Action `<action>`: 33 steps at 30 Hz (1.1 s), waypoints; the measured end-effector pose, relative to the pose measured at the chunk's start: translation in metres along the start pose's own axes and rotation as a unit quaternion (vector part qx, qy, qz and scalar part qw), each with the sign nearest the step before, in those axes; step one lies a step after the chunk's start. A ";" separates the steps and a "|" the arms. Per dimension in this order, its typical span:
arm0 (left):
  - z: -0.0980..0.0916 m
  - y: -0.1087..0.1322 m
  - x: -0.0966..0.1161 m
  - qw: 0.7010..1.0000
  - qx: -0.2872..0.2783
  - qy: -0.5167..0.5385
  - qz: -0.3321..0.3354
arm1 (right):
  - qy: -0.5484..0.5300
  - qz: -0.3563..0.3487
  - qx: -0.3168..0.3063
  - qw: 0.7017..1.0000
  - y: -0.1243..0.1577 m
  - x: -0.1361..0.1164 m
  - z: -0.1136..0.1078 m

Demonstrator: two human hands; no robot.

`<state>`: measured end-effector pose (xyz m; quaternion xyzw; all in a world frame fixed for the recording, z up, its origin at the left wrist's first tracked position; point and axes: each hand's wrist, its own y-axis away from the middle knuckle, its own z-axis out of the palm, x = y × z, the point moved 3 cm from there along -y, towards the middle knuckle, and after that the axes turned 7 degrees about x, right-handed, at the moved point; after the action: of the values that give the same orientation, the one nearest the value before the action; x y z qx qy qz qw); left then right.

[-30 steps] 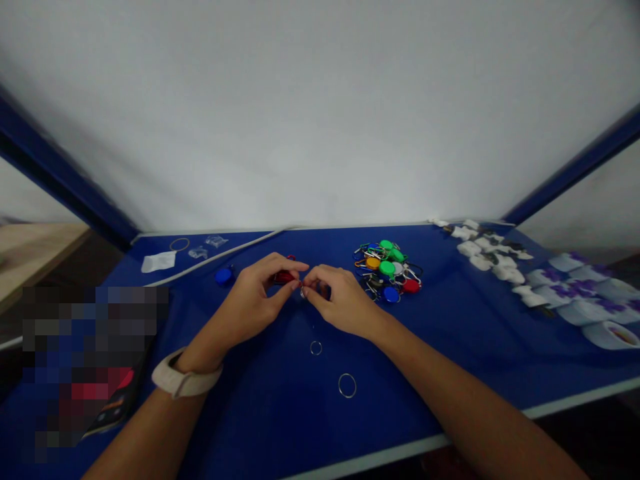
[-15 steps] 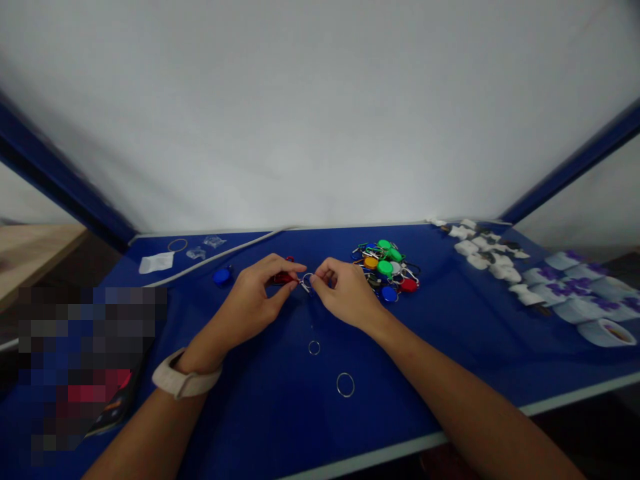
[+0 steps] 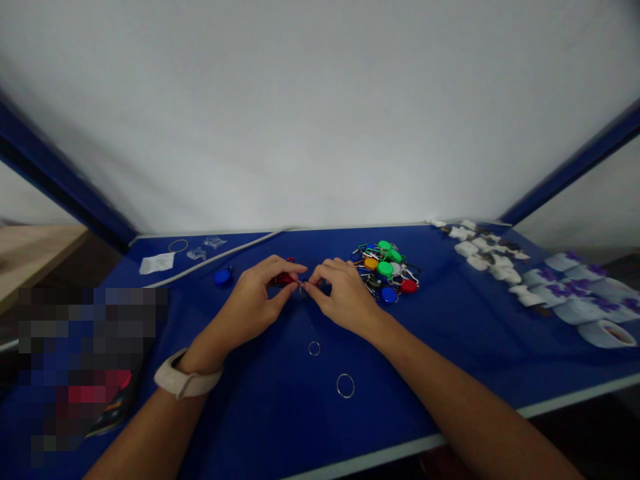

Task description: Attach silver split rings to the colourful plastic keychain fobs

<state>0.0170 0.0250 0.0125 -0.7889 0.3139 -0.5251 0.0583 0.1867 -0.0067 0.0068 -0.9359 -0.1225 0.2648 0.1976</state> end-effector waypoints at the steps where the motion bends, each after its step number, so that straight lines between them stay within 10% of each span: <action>1: 0.000 0.000 0.000 1.000 0.000 0.002 -0.001 | -0.008 0.024 0.012 1.000 -0.001 0.002 0.000; 6: 0.003 -0.001 0.005 1.000 -0.018 0.006 -0.005 | -0.090 0.116 0.057 0.988 -0.002 0.009 0.002; 17: 0.004 0.000 0.000 0.999 -0.031 -0.027 0.011 | 0.004 0.016 0.010 1.000 -0.002 0.005 0.002; 33: 0.007 0.001 -0.002 0.999 -0.050 -0.014 -0.016 | -0.040 0.059 0.064 0.995 -0.003 0.009 0.002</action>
<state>0.0224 0.0242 0.0071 -0.8031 0.3266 -0.4981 0.0149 0.1928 -0.0010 0.0027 -0.9155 -0.0580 0.3209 0.2356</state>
